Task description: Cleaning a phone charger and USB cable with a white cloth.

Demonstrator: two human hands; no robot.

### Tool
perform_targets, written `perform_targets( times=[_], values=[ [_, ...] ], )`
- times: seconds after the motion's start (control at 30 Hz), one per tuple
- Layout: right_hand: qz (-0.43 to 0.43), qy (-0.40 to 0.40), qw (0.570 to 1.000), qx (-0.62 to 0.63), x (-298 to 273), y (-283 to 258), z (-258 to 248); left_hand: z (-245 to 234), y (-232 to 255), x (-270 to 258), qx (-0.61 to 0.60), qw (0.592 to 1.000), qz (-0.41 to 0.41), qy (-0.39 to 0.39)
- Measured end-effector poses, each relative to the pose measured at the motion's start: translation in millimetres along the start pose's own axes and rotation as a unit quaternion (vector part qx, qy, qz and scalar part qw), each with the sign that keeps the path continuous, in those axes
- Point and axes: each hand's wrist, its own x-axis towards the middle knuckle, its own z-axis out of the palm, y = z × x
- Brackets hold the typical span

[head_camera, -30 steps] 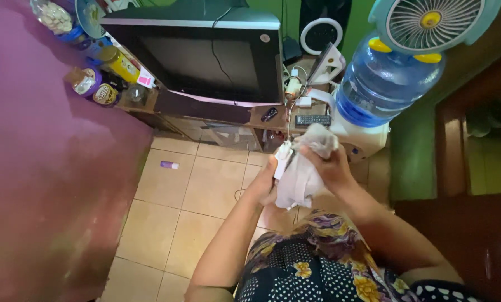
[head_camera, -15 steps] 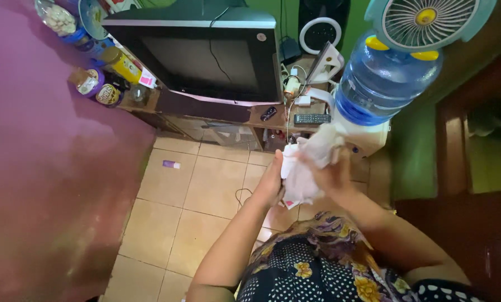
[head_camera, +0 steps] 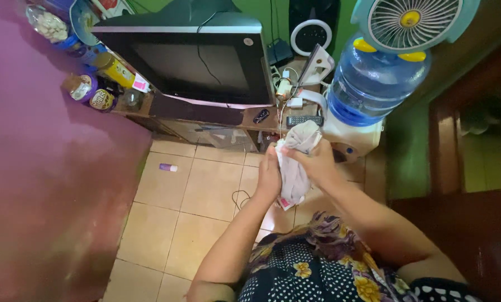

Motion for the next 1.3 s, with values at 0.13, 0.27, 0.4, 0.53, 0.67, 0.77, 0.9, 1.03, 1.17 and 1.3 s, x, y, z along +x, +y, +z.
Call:
perform_targets(
  times=[0.13, 0.27, 0.4, 0.53, 0.67, 0.77, 0.9, 1.03, 1.17, 1.3],
  values=[
    [-0.007, -0.006, 0.998, -0.059, 8, 12, -30, 0, -7, 9, -0.049, 0.997, -0.056, -0.001],
    [0.094, -0.082, 0.961, 0.246, 12, -41, -31, 1, -9, 19, -0.104, 0.985, -0.130, -0.038],
    [-0.041, -0.136, 0.989, -0.037, 16, -13, -35, 7, -26, 26, 0.062, 0.996, 0.057, -0.022],
    [-0.035, -0.048, 0.997, -0.054, 28, 26, -39, 23, 26, 28, 0.090, 0.991, 0.099, -0.021],
    [0.083, -0.068, 0.994, 0.027, 46, 13, -46, 12, -3, 54, -0.069, 0.995, 0.013, -0.063],
    [0.061, -0.089, 0.992, 0.064, 61, 59, -74, -2, -40, 64, -0.148, 0.984, -0.053, -0.084],
    [0.039, -0.067, 0.978, 0.194, 86, 74, -103, 10, -43, 72, -0.223, 0.967, -0.075, -0.094],
    [0.160, -0.141, 0.894, 0.395, 91, -17, -50, 18, -7, 84, -0.181, 0.982, -0.056, -0.013],
    [0.057, -0.173, 0.980, 0.078, 104, 47, -31, -1, -35, 101, 0.094, 0.985, 0.109, 0.093],
    [-0.048, -0.147, 0.985, -0.082, 113, 64, -13, -35, -32, 114, 0.296, 0.917, 0.218, 0.153]
  ],
)
